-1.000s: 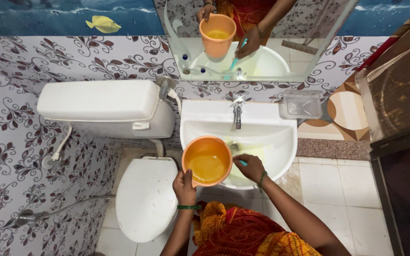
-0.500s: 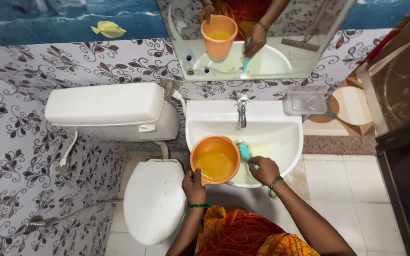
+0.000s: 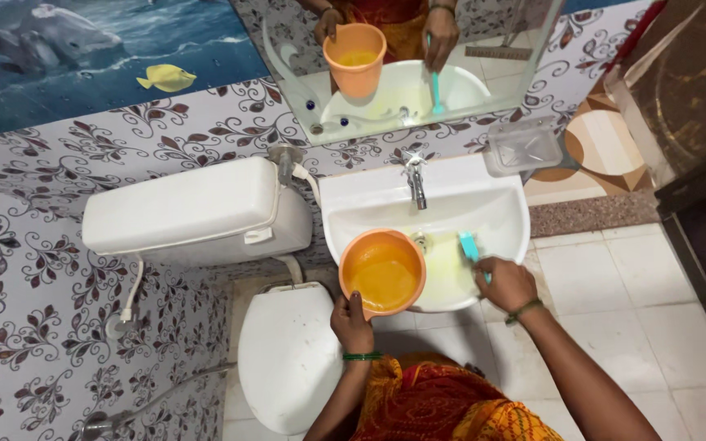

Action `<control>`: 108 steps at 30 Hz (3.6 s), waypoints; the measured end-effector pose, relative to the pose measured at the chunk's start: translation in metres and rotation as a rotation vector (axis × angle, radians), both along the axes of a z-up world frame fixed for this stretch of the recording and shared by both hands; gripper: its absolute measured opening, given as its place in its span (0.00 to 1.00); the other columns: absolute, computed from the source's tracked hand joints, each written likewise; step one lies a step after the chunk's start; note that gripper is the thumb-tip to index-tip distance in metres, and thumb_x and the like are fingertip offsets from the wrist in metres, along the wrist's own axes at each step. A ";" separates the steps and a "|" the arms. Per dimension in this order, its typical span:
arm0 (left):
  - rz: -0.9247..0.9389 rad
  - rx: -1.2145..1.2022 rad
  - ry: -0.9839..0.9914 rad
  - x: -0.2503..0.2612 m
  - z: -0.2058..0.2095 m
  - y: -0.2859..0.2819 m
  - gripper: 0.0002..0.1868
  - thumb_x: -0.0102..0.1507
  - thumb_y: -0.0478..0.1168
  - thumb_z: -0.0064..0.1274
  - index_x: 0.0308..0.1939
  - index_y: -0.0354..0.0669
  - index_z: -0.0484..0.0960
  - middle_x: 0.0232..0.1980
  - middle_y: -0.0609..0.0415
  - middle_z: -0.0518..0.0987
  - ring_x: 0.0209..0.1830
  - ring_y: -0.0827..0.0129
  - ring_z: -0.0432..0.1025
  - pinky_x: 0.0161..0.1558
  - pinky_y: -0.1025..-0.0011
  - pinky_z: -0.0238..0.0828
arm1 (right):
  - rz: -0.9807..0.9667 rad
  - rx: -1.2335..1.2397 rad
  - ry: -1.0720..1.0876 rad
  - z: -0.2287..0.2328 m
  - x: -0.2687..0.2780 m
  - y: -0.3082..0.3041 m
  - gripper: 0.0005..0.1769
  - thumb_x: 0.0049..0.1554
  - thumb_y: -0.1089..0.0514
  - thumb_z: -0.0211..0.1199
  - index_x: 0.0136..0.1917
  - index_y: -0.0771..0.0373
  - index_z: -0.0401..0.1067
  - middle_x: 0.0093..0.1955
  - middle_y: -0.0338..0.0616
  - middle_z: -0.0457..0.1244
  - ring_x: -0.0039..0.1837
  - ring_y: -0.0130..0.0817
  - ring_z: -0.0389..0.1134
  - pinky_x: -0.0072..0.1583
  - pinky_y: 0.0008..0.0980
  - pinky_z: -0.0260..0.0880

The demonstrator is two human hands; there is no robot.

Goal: The person uses a blue brush and a yellow liquid from a bowl to scrub the inside of a white bathroom sink. They then move to the wall above the sink and scrub the dolphin-themed wallpaper with the same brush and liquid.

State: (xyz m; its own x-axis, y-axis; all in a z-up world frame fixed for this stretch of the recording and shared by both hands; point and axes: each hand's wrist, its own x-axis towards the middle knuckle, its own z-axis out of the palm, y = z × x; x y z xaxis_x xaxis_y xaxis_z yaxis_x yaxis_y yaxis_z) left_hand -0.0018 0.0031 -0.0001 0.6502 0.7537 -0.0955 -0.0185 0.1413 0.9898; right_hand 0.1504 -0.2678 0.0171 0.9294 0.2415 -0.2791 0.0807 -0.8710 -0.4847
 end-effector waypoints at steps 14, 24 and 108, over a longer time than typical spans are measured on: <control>0.038 0.017 -0.001 -0.004 -0.003 0.001 0.22 0.70 0.42 0.50 0.23 0.42 0.63 0.18 0.62 0.64 0.14 0.81 0.58 0.16 0.75 0.54 | 0.390 -0.073 -0.058 0.034 -0.029 0.008 0.11 0.53 0.54 0.64 0.49 0.50 0.83 0.50 0.40 0.73 0.48 0.41 0.75 0.53 0.40 0.75; 0.103 0.007 0.006 0.001 0.009 -0.006 0.21 0.69 0.40 0.49 0.22 0.43 0.63 0.19 0.63 0.65 0.14 0.83 0.57 0.15 0.76 0.51 | 0.408 -0.130 -0.230 0.017 0.012 0.010 0.11 0.55 0.52 0.61 0.45 0.55 0.82 0.46 0.48 0.72 0.48 0.46 0.74 0.54 0.43 0.75; 0.087 0.122 -0.015 -0.009 -0.013 -0.004 0.25 0.70 0.48 0.50 0.22 0.43 0.61 0.17 0.62 0.61 0.15 0.81 0.56 0.18 0.73 0.52 | 0.426 0.293 -0.063 0.025 -0.048 0.031 0.13 0.55 0.48 0.64 0.49 0.52 0.83 0.48 0.39 0.75 0.49 0.35 0.77 0.53 0.36 0.77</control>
